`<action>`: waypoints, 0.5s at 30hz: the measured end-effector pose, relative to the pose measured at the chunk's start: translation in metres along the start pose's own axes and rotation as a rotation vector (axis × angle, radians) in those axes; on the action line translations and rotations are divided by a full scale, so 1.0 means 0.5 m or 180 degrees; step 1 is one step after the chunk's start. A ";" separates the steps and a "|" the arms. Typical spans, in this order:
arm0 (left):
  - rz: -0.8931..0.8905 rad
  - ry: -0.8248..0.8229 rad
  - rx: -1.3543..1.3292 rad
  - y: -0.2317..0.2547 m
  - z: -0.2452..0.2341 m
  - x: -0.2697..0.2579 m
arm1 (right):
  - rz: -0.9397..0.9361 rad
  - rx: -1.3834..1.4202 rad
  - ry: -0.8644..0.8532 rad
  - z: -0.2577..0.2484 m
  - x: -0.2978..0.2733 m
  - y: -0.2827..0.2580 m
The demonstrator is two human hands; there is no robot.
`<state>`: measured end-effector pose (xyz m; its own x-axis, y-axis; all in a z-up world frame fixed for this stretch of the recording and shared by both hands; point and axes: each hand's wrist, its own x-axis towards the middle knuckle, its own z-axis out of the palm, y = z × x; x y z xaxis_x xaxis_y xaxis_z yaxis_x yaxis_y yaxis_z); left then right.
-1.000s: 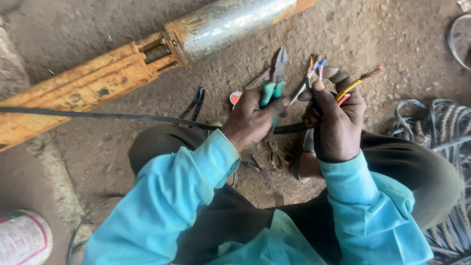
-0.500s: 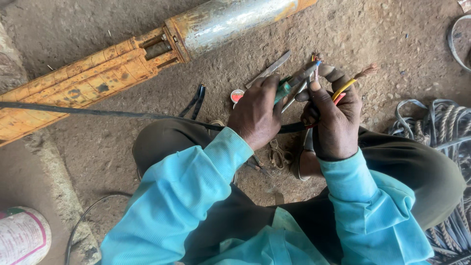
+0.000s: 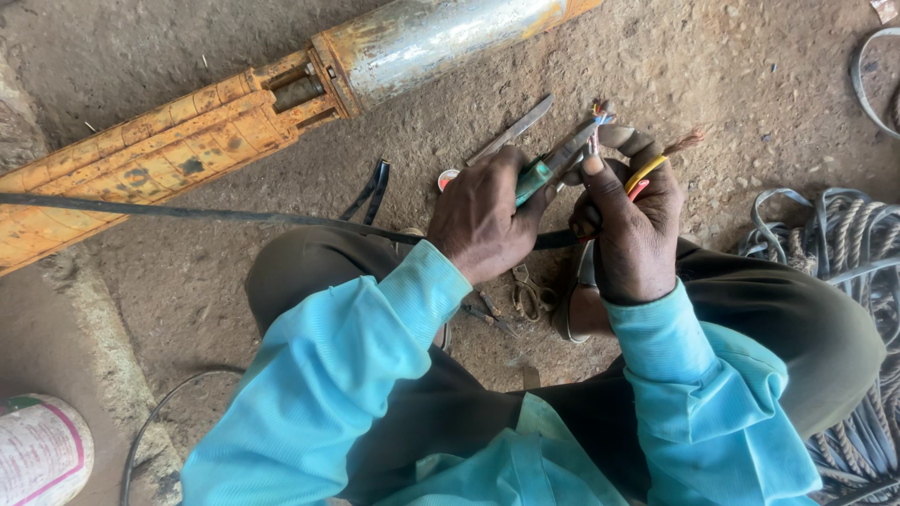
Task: The person sits on the floor and uses pliers to strip the insulation from several colored wires. They hold the wires in one hand and use the pliers in the other to remove the outer coating, exposing the copper strands.
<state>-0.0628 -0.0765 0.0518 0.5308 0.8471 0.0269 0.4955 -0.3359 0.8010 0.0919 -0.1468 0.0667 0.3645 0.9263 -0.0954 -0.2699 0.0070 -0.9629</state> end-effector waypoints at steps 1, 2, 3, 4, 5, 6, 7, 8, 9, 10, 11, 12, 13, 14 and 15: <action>-0.0044 -0.0062 -0.0106 -0.002 -0.002 0.000 | 0.0018 -0.0036 0.0023 -0.001 -0.001 0.002; -0.0109 -0.0187 -0.0242 -0.004 -0.003 0.000 | 0.0037 -0.0072 0.0045 -0.003 -0.002 0.003; -0.0177 -0.0314 -0.0381 -0.005 -0.003 0.000 | 0.0060 -0.0110 0.0069 -0.005 -0.004 0.005; -0.0246 -0.0440 -0.0520 -0.006 -0.002 -0.002 | 0.0050 -0.0139 0.0032 -0.009 -0.007 0.005; -0.0233 -0.0386 -0.0514 -0.007 -0.003 -0.003 | 0.0033 -0.0165 -0.0009 -0.010 -0.007 0.006; -0.0221 -0.0332 -0.0509 -0.007 -0.003 -0.005 | 0.0016 -0.0190 -0.0051 -0.011 -0.007 0.006; -0.0217 -0.0276 -0.0503 -0.007 -0.001 -0.009 | -0.0007 -0.0170 -0.0098 -0.011 -0.008 0.008; -0.0287 -0.0276 -0.0487 -0.008 0.000 -0.011 | -0.0030 -0.0150 -0.0144 -0.012 -0.009 0.010; -0.0354 -0.0278 -0.0474 -0.007 0.002 -0.012 | -0.0054 -0.0133 -0.0187 -0.013 -0.010 0.011; -0.0420 -0.0281 -0.0462 -0.007 0.005 -0.013 | -0.0084 -0.0153 -0.0200 -0.013 -0.011 0.012; -0.0489 -0.0339 -0.0518 -0.006 0.006 -0.015 | -0.0113 -0.0175 -0.0224 -0.012 -0.011 0.013; -0.0557 -0.0397 -0.0575 -0.005 0.008 -0.016 | -0.0142 -0.0196 -0.0248 -0.011 -0.013 0.013; -0.0599 -0.0452 -0.0623 -0.005 0.007 -0.013 | -0.0111 -0.0206 -0.0211 -0.009 -0.011 0.012; -0.0496 -0.0377 -0.0605 -0.005 0.006 -0.011 | -0.0078 -0.0217 -0.0175 -0.008 -0.010 0.011; -0.0404 -0.0317 -0.0600 -0.005 0.010 -0.013 | -0.0028 -0.0236 -0.0128 -0.010 -0.013 0.010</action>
<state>-0.0640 -0.0830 0.0468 0.5422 0.8297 -0.1327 0.4304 -0.1386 0.8919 0.0928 -0.1545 0.0615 0.3301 0.9407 -0.0781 -0.1997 -0.0112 -0.9798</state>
